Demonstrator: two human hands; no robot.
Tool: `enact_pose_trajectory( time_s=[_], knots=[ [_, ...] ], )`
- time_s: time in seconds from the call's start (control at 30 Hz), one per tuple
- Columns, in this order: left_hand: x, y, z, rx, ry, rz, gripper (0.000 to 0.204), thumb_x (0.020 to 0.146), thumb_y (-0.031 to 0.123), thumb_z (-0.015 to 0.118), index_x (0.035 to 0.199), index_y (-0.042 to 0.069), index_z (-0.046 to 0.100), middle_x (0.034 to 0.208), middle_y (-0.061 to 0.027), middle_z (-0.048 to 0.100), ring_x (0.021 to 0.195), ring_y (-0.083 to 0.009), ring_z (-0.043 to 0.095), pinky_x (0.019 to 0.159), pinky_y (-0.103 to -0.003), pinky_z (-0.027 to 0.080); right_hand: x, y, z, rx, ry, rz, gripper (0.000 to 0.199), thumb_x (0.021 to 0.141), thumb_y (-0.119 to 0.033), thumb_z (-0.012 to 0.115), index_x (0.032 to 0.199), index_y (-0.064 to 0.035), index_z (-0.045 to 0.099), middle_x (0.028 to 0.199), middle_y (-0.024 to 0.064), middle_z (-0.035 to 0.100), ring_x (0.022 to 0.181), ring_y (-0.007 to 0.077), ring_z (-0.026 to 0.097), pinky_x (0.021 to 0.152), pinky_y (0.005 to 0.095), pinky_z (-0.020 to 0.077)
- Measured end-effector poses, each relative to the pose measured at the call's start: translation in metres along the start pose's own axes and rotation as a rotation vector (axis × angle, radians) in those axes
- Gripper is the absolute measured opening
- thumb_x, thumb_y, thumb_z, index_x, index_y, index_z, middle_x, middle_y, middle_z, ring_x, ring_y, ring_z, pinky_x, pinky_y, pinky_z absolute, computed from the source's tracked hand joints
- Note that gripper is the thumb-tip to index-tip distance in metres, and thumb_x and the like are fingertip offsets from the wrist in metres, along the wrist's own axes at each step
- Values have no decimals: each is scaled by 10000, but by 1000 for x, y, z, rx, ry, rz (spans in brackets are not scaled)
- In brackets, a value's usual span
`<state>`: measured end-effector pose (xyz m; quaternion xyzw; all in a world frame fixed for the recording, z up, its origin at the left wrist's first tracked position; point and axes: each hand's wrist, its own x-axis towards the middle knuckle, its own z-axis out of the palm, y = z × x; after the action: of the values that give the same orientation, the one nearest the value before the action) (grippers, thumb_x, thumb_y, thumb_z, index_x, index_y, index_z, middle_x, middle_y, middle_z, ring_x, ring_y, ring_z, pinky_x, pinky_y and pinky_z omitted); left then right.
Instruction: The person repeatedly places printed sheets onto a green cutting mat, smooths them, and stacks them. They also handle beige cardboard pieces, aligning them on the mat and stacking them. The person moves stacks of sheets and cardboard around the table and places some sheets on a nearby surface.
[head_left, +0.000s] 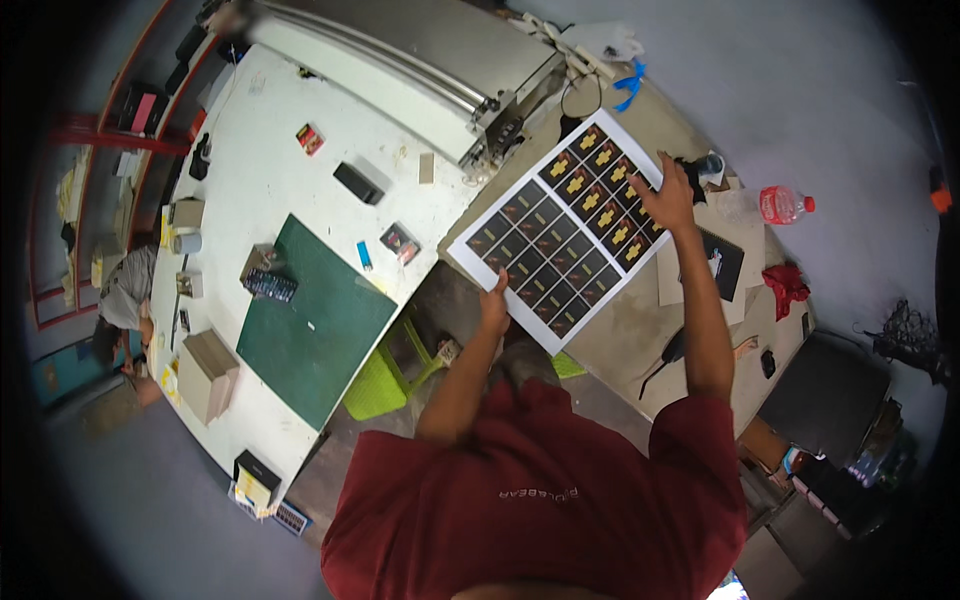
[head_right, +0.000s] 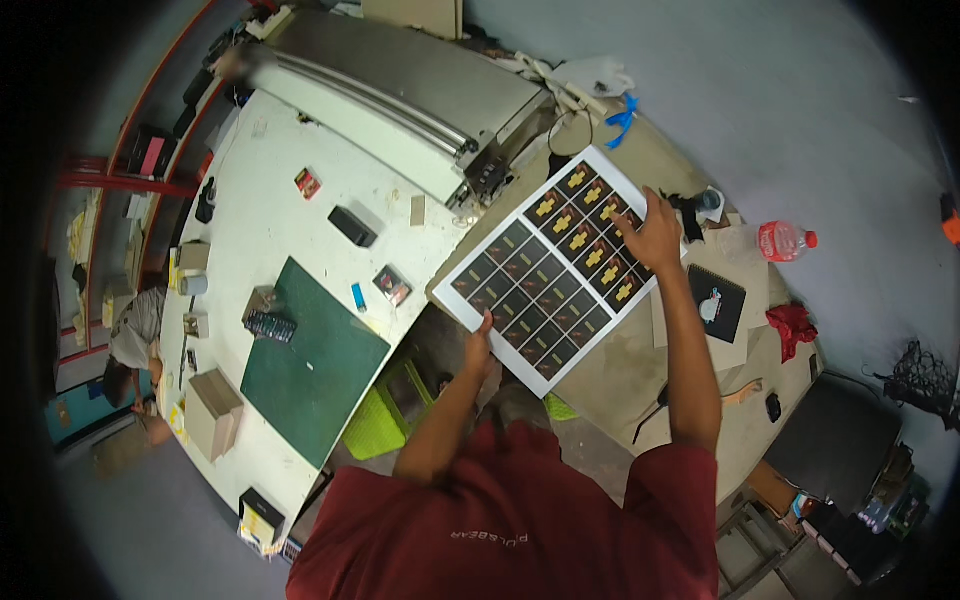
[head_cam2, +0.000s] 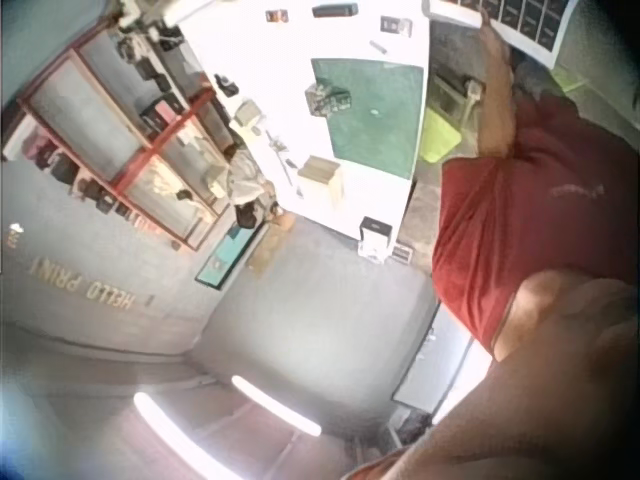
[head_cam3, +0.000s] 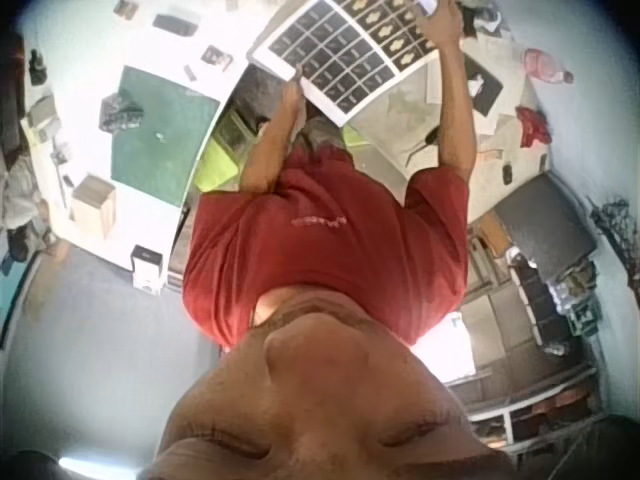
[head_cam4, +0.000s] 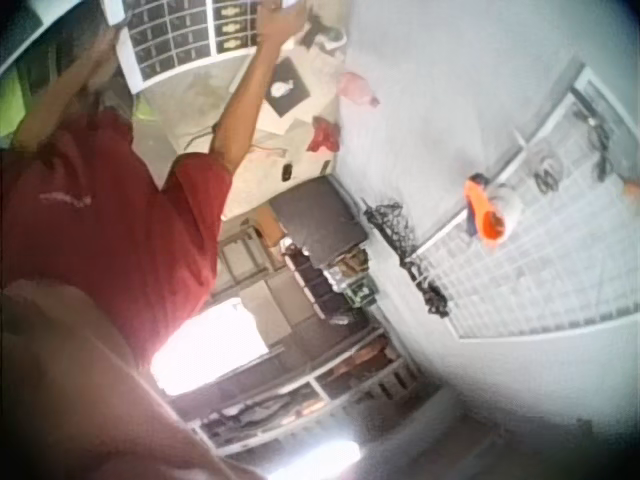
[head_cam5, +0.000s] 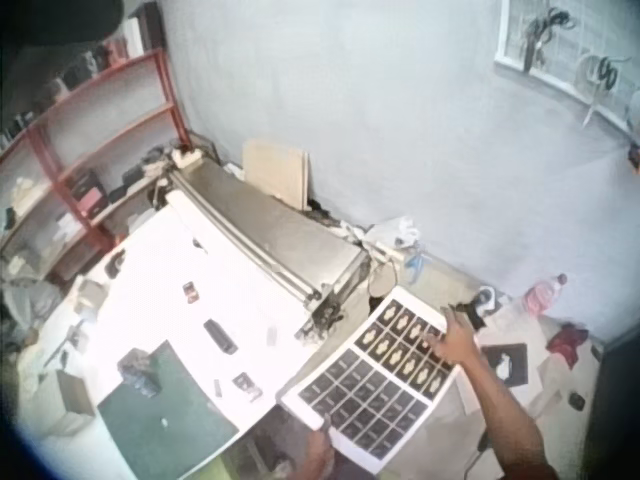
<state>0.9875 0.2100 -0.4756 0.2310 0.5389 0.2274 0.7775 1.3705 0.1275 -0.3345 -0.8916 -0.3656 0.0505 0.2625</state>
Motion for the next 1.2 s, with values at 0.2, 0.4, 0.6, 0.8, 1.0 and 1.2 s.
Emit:
enact_pose_trajectory(
  time_s=[0.2, 0.4, 0.6, 0.8, 1.0, 1.2],
  knots=[
    [7, -17, 15, 105, 145, 58, 464, 891, 389, 761, 1187, 96, 557, 1034, -13, 563, 1001, -179, 520, 885, -399, 448, -140, -19, 56, 295, 3, 204, 631, 851, -353, 768, 1272, 62, 548, 1194, 276, 605, 1132, 441, 563, 999, 499, 428],
    [-32, -10, -3, 113, 111, -26, 480, 927, 425, 705, 1233, 78, 580, 1094, -72, 639, 987, -213, 604, 895, -401, 494, -241, -76, 99, 181, -74, 143, 597, 864, -344, 751, 1259, 51, 541, 1220, 276, 569, 1166, 452, 522, 1006, 515, 413],
    [-94, 26, -78, 995, -168, 135, 664, 872, 653, 614, 1108, 43, 730, 1059, -210, 721, 1003, -335, 692, 870, -412, 534, -307, -94, 95, -129, -157, -59, 608, 879, -483, 686, 1172, 45, 615, 1219, 349, 521, 1146, 517, 518, 976, 563, 433],
    [-191, 14, -270, 683, 147, 340, 528, 861, 536, 709, 1043, 41, 734, 959, -171, 745, 907, -285, 727, 811, -389, 560, -373, -101, 109, -194, -171, -71, 664, 897, -538, 638, 1186, 59, 613, 1254, 389, 504, 1167, 529, 511, 1003, 574, 429],
    [-315, -166, -602, 860, 605, 95, 350, 960, 346, 543, 1124, 87, 712, 1056, -216, 702, 1024, -382, 655, 870, -510, 508, -444, -154, 119, -211, -138, -87, 687, 887, -547, 626, 1236, 45, 610, 1239, 324, 580, 1148, 488, 557, 993, 555, 440],
    [-531, -374, -787, 762, 808, -488, 667, 986, 580, 468, 1221, -14, 661, 1277, -200, 645, 1190, -342, 610, 1021, -441, 461, -560, -260, 163, -81, -101, -217, 631, 866, -478, 685, 1251, 12, 591, 1189, 274, 618, 1129, 450, 583, 978, 538, 446]
  ],
)
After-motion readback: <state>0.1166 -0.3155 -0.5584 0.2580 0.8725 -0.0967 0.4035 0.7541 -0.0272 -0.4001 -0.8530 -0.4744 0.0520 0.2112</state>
